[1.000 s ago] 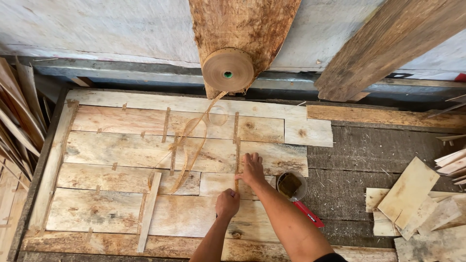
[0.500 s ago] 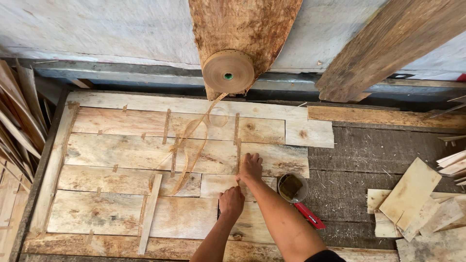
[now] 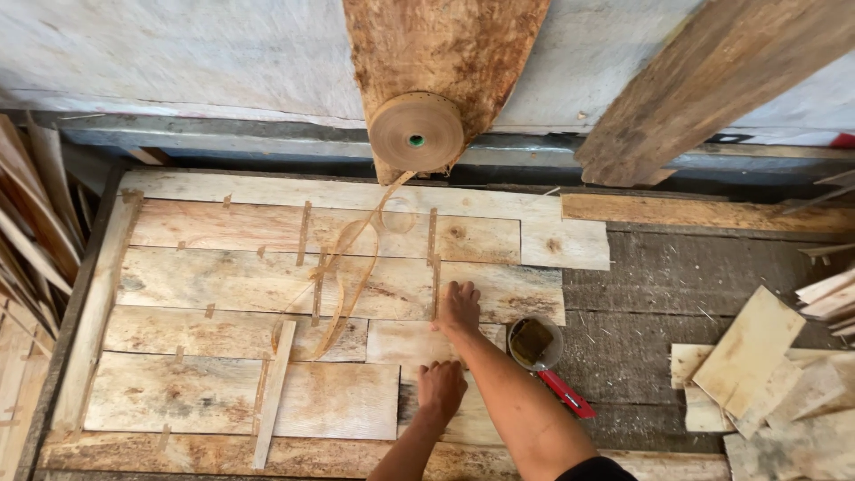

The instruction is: Applying thin wood veneer strips onto a wooden board using adhesive and a utility knife.

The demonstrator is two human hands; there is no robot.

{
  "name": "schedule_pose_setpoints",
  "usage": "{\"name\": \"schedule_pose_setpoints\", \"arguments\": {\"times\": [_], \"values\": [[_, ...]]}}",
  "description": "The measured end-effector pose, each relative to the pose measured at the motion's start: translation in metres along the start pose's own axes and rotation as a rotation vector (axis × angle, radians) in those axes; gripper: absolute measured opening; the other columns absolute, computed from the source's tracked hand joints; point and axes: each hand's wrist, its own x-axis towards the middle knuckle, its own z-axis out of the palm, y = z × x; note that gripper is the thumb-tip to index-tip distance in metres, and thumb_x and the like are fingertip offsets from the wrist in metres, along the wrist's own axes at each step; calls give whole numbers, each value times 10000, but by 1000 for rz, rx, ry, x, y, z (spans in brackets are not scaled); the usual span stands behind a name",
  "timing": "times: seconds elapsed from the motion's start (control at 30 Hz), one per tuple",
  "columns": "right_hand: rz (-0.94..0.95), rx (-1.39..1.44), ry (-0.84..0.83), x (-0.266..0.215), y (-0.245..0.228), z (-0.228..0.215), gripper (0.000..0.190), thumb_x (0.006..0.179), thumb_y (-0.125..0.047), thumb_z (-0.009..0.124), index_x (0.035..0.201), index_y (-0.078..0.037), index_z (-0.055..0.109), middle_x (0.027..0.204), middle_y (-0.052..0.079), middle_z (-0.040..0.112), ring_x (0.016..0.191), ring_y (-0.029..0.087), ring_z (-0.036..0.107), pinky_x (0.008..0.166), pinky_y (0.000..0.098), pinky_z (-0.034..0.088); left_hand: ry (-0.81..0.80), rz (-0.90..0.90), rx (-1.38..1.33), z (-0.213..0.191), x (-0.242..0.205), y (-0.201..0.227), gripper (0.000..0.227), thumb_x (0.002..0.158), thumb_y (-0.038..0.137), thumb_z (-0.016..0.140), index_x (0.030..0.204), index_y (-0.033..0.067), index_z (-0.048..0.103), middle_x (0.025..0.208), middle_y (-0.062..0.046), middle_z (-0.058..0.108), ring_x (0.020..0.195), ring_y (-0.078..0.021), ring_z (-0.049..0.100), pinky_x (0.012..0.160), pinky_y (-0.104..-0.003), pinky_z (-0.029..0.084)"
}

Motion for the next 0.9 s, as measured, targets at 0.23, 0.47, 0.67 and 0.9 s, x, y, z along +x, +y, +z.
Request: {"name": "schedule_pose_setpoints", "arguments": {"times": [0.23, 0.47, 0.67, 0.9], "values": [[-235, 93, 135, -14, 30, 20, 929, 621, -348, 1006, 1322, -40, 480, 1308, 206, 461, 1198, 353, 497, 994, 447, 523, 125, -88, -112, 0, -16, -28, 240, 1032, 263, 499, 1130, 71, 605, 1230, -128, 641, 1211, -280, 577, 1044, -465, 446], [-497, 131, 282, -45, 47, 20, 907, 666, -204, 946, 1389, 19, 447, 1423, 276, 412, 1339, 460, 423, 1102, 515, 423, 505, 24, -234, 11, -16, -50, 196, 914, 166, 598, 1048, 25, 626, 1513, -179, 441, 1433, -374, 351, 1137, -526, 341], [-495, 405, 297, -99, 73, 7, 542, 927, -195, 711, 1408, -19, 531, 1393, 206, 549, 1294, 398, 535, 1072, 477, 464, 499, 50, -198, 23, -5, -56, 237, 890, 159, 618, 1076, 13, 635, 1506, -187, 445, 1424, -392, 368, 1133, -508, 364], [-240, 152, 555, -143, 133, -26, 526, 970, -421, 653, 1342, -53, 595, 1372, 172, 535, 1342, 388, 465, 1137, 548, 389, 464, 33, -171, 24, -5, -57, 232, 915, 195, 612, 1058, 15, 643, 1506, -179, 448, 1408, -403, 395, 1119, -496, 393]]}}
